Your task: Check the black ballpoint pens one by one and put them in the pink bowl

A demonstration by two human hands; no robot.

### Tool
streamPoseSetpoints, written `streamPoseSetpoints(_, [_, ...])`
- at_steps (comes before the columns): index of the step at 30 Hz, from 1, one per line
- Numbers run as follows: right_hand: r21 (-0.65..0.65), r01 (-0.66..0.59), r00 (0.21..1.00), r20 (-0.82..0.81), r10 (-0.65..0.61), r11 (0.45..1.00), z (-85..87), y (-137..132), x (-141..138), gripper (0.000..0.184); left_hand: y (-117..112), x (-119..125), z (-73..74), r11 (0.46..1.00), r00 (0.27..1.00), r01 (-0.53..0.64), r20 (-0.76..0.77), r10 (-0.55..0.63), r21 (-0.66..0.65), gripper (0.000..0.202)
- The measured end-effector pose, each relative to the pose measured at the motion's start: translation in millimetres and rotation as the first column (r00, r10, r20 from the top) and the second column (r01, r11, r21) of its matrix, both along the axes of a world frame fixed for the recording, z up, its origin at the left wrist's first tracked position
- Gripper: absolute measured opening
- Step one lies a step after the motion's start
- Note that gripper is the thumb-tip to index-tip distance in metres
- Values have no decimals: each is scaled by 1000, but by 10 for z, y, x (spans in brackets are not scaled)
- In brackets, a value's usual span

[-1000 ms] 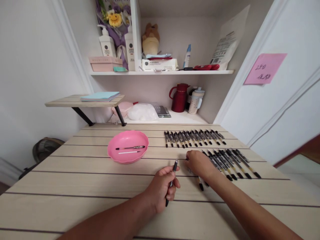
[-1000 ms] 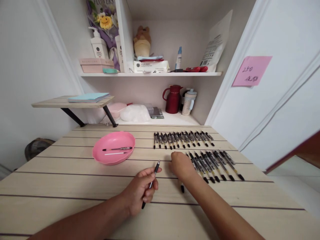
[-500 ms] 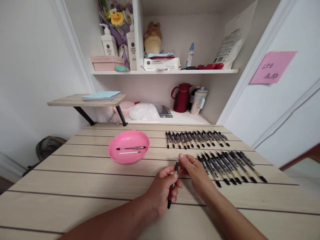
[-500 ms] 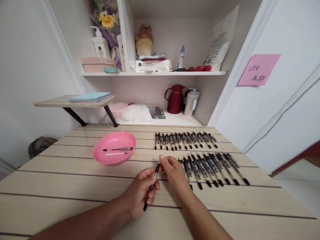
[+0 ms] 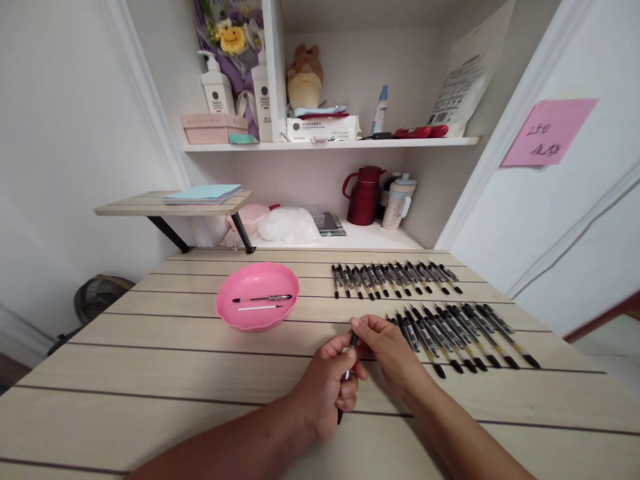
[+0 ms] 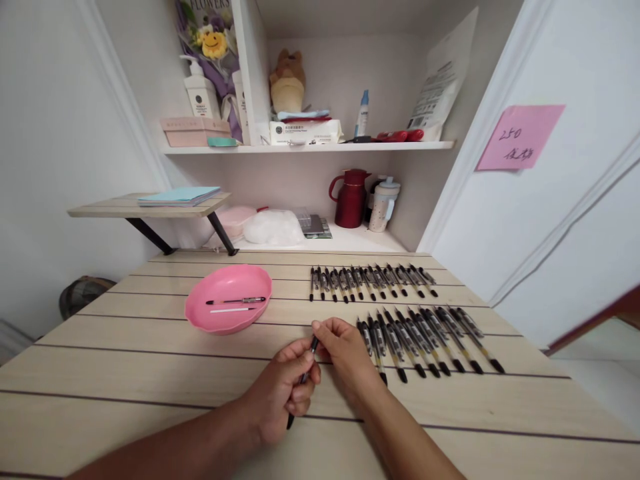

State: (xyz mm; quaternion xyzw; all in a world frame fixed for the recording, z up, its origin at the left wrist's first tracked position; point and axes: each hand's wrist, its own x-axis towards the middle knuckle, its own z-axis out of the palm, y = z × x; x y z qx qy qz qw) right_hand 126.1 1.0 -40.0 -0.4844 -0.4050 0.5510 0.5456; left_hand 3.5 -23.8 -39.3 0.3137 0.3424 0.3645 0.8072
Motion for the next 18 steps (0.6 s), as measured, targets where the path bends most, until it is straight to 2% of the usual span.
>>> streamPoseSetpoints(6, [-72, -137, 969, -219, 118, 988, 25, -9, 0, 33, -4, 3, 10, 1000, 1000, -6, 4, 6, -12, 33])
streamPoseSetpoints(12, [-108, -84, 978, -201, 61, 991, 18, 1, 28, 30, 2, -1, -11, 999, 1000, -11, 14, 11, -31, 28])
streamPoseSetpoints(18, [-106, -126, 977, -184, 105, 986, 17, -8, 29, 32, 2, 2, -16, 999, 1000, -22, 10, 22, -37, 32])
